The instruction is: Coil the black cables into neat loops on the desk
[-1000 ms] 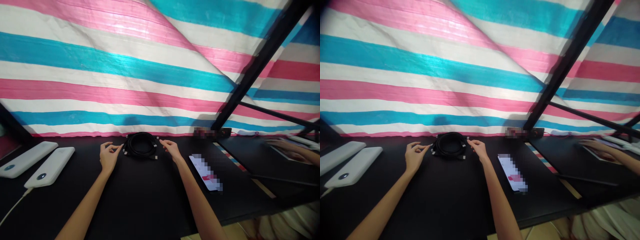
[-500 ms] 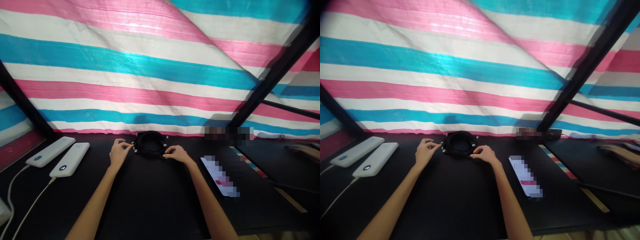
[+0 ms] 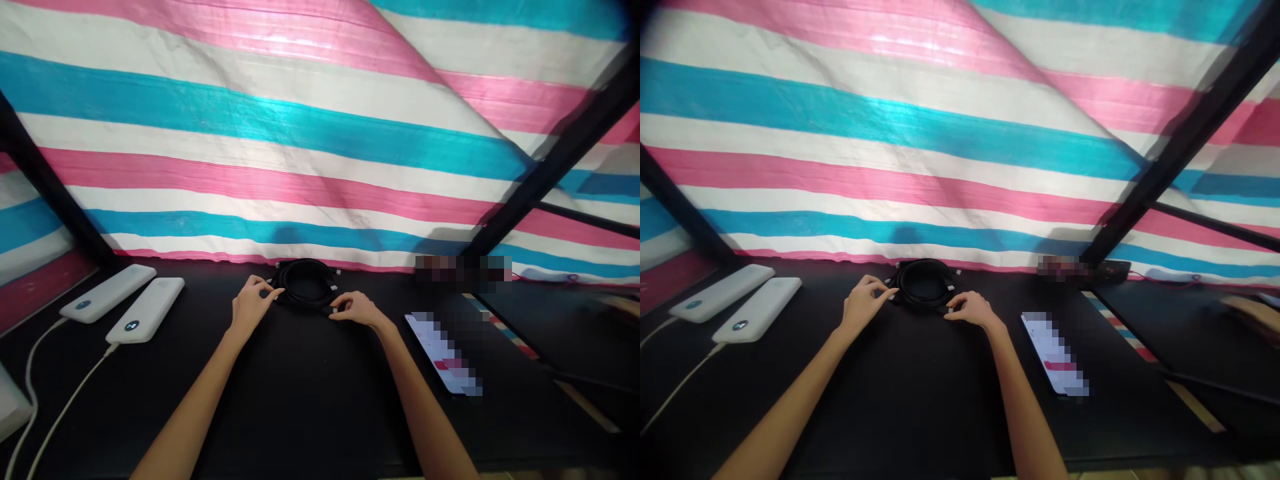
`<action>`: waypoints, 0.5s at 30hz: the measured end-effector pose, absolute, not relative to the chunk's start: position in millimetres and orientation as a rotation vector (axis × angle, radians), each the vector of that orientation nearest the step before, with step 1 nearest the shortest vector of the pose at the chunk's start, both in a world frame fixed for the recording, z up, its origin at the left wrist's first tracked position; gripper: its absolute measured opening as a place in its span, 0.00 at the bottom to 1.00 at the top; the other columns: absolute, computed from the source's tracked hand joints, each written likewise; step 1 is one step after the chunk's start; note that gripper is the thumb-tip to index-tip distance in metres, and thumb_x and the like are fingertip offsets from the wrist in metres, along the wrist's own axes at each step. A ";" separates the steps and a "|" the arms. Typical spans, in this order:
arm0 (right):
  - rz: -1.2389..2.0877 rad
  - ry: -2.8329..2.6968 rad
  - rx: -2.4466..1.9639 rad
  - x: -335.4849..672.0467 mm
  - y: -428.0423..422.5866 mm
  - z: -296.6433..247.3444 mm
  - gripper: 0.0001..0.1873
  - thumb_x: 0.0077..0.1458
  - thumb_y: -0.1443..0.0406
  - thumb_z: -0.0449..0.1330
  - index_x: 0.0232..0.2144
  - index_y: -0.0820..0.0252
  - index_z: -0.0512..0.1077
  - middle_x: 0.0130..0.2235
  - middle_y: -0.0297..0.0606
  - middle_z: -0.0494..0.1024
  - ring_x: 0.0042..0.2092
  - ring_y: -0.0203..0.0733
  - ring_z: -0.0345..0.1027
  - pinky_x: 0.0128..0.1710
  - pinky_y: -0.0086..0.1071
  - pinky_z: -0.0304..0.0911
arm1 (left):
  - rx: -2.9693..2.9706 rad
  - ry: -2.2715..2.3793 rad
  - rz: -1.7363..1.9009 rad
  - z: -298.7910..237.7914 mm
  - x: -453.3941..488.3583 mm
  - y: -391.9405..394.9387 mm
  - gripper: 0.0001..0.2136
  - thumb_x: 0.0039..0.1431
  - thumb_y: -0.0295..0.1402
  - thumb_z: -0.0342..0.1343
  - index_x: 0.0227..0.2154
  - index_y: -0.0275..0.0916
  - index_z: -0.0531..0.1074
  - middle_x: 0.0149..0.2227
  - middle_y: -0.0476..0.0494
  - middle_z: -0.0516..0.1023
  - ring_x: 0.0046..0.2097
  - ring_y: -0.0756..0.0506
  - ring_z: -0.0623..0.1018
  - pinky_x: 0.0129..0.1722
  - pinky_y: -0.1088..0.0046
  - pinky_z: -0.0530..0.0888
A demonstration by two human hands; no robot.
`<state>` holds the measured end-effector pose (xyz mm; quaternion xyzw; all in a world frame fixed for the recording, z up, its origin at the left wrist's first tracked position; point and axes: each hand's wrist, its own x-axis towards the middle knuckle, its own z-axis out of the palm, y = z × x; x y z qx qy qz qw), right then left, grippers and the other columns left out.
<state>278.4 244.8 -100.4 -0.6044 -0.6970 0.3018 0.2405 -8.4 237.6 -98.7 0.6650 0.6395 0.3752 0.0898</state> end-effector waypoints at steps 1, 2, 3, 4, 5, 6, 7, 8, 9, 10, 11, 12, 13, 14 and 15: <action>0.840 -1.904 -1.631 279.0 244.9 -100.4 0.16 0.28 0.56 0.71 0.25 0.54 0.80 0.22 0.32 0.77 0.24 0.35 0.65 0.24 0.27 0.53 | 1.981 1.901 1.128 -98.8 -7.7 237.2 0.14 0.51 0.48 0.56 0.25 0.43 0.76 0.37 0.48 0.73 0.30 0.50 0.73 0.24 0.75 0.61; 0.864 -1.897 -1.601 279.9 245.1 -100.3 0.17 0.29 0.56 0.70 0.26 0.55 0.80 0.23 0.32 0.77 0.24 0.35 0.64 0.24 0.27 0.54 | 1.983 1.901 1.142 -99.1 -7.4 237.1 0.13 0.51 0.48 0.56 0.25 0.44 0.77 0.38 0.49 0.73 0.30 0.51 0.72 0.24 0.75 0.61; 0.894 -1.884 -1.571 281.2 245.3 -100.1 0.17 0.30 0.56 0.70 0.27 0.56 0.80 0.23 0.33 0.77 0.23 0.34 0.64 0.23 0.27 0.54 | 1.982 1.903 1.158 -99.5 -7.7 237.3 0.12 0.51 0.47 0.57 0.26 0.44 0.77 0.38 0.50 0.73 0.30 0.51 0.72 0.24 0.75 0.61; 0.927 -1.866 -1.544 282.8 245.6 -99.9 0.17 0.32 0.56 0.69 0.28 0.58 0.80 0.24 0.34 0.77 0.23 0.34 0.63 0.23 0.27 0.55 | 1.979 1.907 1.177 -100.2 -8.6 237.8 0.11 0.51 0.46 0.58 0.26 0.45 0.77 0.39 0.51 0.73 0.30 0.51 0.72 0.24 0.75 0.61; 0.958 -1.842 -1.519 284.8 246.1 -99.6 0.17 0.34 0.56 0.68 0.29 0.59 0.80 0.24 0.35 0.77 0.23 0.34 0.63 0.23 0.27 0.55 | 1.970 1.913 1.194 -101.0 -9.9 238.6 0.10 0.50 0.45 0.58 0.25 0.45 0.77 0.39 0.52 0.72 0.29 0.52 0.72 0.24 0.75 0.61; 0.981 -1.816 -1.499 287.0 246.6 -99.5 0.17 0.37 0.56 0.67 0.28 0.60 0.80 0.25 0.36 0.78 0.23 0.34 0.63 0.22 0.27 0.55 | 1.957 1.918 1.209 -101.9 -11.5 239.5 0.10 0.50 0.45 0.58 0.25 0.45 0.77 0.39 0.52 0.72 0.29 0.52 0.71 0.24 0.75 0.61; 0.994 -1.791 -1.484 289.2 247.3 -99.5 0.16 0.38 0.55 0.66 0.28 0.61 0.80 0.25 0.37 0.78 0.23 0.34 0.63 0.21 0.27 0.56 | 1.944 1.920 1.218 -102.8 -13.1 240.6 0.10 0.51 0.44 0.58 0.24 0.45 0.77 0.39 0.52 0.72 0.29 0.52 0.71 0.24 0.76 0.61; 0.998 -1.767 -1.473 291.4 248.0 -99.8 0.16 0.40 0.55 0.65 0.27 0.62 0.79 0.25 0.37 0.77 0.23 0.34 0.63 0.21 0.26 0.56 | 1.934 1.921 1.223 -103.8 -14.7 241.7 0.09 0.51 0.44 0.58 0.25 0.46 0.77 0.39 0.52 0.73 0.28 0.52 0.71 0.23 0.76 0.61; 0.992 -1.747 -1.463 293.4 248.8 -100.2 0.16 0.41 0.55 0.65 0.26 0.62 0.79 0.25 0.37 0.77 0.23 0.34 0.63 0.20 0.26 0.57 | 1.930 1.921 1.226 -104.9 -16.1 242.8 0.09 0.52 0.43 0.58 0.25 0.46 0.78 0.39 0.52 0.73 0.28 0.53 0.71 0.23 0.76 0.61; 0.983 -1.736 -1.456 295.0 249.5 -100.8 0.15 0.42 0.55 0.64 0.26 0.63 0.79 0.24 0.36 0.76 0.23 0.34 0.63 0.20 0.26 0.57 | 1.932 1.920 1.227 -106.0 -17.1 243.7 0.09 0.52 0.43 0.57 0.26 0.46 0.78 0.39 0.52 0.73 0.28 0.52 0.70 0.23 0.76 0.61; 0.975 -1.734 -1.453 296.1 250.1 -101.5 0.15 0.42 0.55 0.64 0.26 0.63 0.79 0.24 0.36 0.76 0.23 0.34 0.64 0.20 0.26 0.58 | 1.940 1.919 1.228 -107.2 -17.7 244.5 0.09 0.53 0.42 0.56 0.27 0.46 0.78 0.39 0.52 0.73 0.28 0.52 0.71 0.24 0.76 0.62; 0.964 -1.737 -1.452 296.7 250.6 -102.4 0.15 0.43 0.55 0.63 0.27 0.63 0.79 0.23 0.36 0.75 0.23 0.34 0.64 0.20 0.26 0.58 | 1.951 1.917 1.231 -108.4 -17.9 245.1 0.09 0.54 0.42 0.56 0.27 0.46 0.78 0.39 0.51 0.73 0.28 0.52 0.71 0.24 0.76 0.62; 0.950 -1.744 -1.453 296.9 251.1 -103.3 0.15 0.44 0.56 0.62 0.28 0.62 0.79 0.23 0.36 0.75 0.24 0.34 0.64 0.20 0.25 0.58 | 1.962 1.914 1.234 -109.5 -17.6 245.4 0.09 0.55 0.41 0.55 0.28 0.45 0.78 0.40 0.51 0.73 0.28 0.52 0.71 0.24 0.76 0.62; 0.933 -1.746 -1.457 296.5 251.5 -104.3 0.15 0.45 0.56 0.62 0.28 0.63 0.79 0.23 0.36 0.75 0.24 0.34 0.64 0.20 0.25 0.58 | 1.972 1.905 1.235 -110.7 -17.0 245.5 0.09 0.55 0.41 0.54 0.28 0.45 0.78 0.40 0.52 0.73 0.28 0.52 0.71 0.25 0.76 0.63; 0.912 -1.748 -1.464 295.8 251.8 -105.4 0.15 0.46 0.56 0.61 0.28 0.63 0.79 0.24 0.36 0.75 0.24 0.34 0.65 0.20 0.25 0.58 | 1.983 1.894 1.234 -111.7 -16.1 245.3 0.09 0.56 0.40 0.54 0.29 0.45 0.78 0.40 0.52 0.73 0.29 0.52 0.71 0.25 0.76 0.63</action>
